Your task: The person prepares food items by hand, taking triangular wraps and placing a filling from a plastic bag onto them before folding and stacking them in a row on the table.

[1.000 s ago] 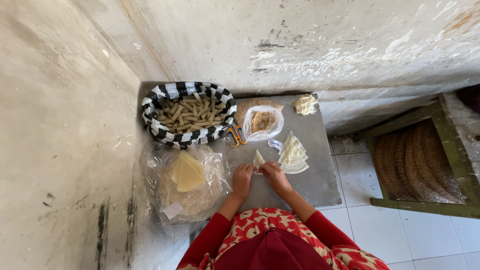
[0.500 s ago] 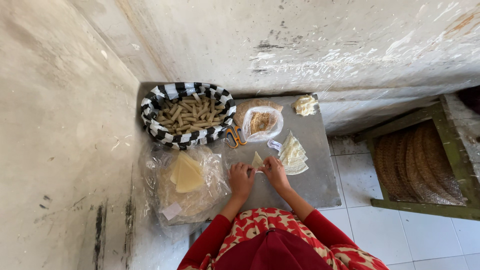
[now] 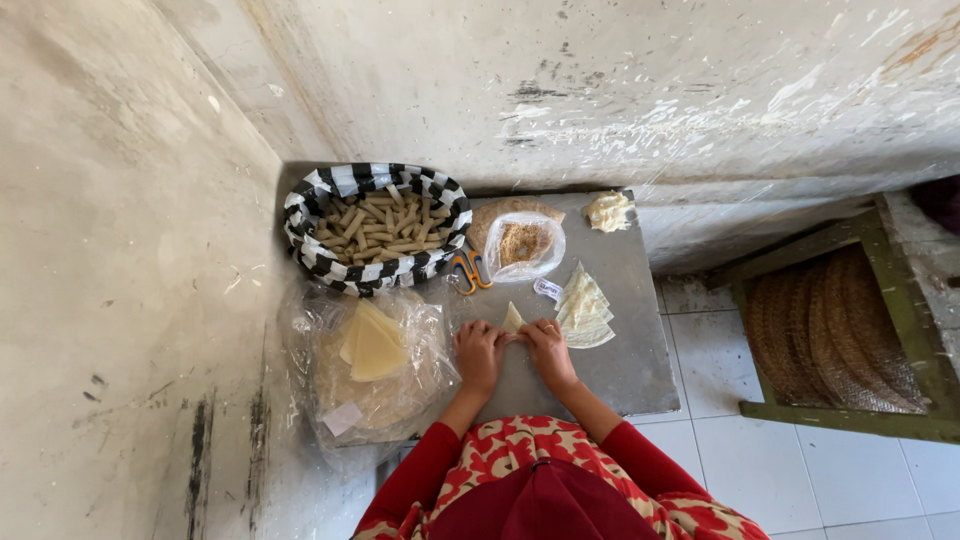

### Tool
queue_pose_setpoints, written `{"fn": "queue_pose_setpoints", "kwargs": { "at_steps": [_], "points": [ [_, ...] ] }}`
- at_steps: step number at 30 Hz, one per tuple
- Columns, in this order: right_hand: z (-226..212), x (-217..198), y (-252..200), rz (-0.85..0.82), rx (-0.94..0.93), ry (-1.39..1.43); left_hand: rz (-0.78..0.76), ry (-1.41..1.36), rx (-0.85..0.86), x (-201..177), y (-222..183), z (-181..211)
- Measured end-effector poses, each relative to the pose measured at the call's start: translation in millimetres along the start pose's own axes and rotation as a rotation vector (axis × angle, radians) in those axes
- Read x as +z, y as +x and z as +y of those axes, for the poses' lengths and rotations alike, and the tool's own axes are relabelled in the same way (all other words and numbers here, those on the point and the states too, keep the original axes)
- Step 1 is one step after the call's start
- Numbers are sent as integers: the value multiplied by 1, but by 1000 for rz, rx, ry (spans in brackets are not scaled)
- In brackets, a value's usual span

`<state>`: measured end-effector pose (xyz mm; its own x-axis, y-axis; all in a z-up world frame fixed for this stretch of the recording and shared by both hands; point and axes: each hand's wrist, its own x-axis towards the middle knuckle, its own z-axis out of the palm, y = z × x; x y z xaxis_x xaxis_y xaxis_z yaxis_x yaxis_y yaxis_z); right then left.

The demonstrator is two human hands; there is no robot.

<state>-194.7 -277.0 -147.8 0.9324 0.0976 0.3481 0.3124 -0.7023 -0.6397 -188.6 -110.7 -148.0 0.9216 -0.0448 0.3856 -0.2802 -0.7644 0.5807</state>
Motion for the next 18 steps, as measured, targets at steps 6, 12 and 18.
{"fn": "queue_pose_setpoints", "kwargs": {
  "at_steps": [6, 12, 18],
  "points": [
    [10, 2, 1, -232, 482, 92, -123, -31, -245, -8, -5, 15],
    [-6, -8, -28, -274, -104, -166, 21, -242, -221, -3, -12, 11],
    [-27, -28, -22, -342, -146, -369, 61, -297, 37, -13, -7, 7]
  ]
}}
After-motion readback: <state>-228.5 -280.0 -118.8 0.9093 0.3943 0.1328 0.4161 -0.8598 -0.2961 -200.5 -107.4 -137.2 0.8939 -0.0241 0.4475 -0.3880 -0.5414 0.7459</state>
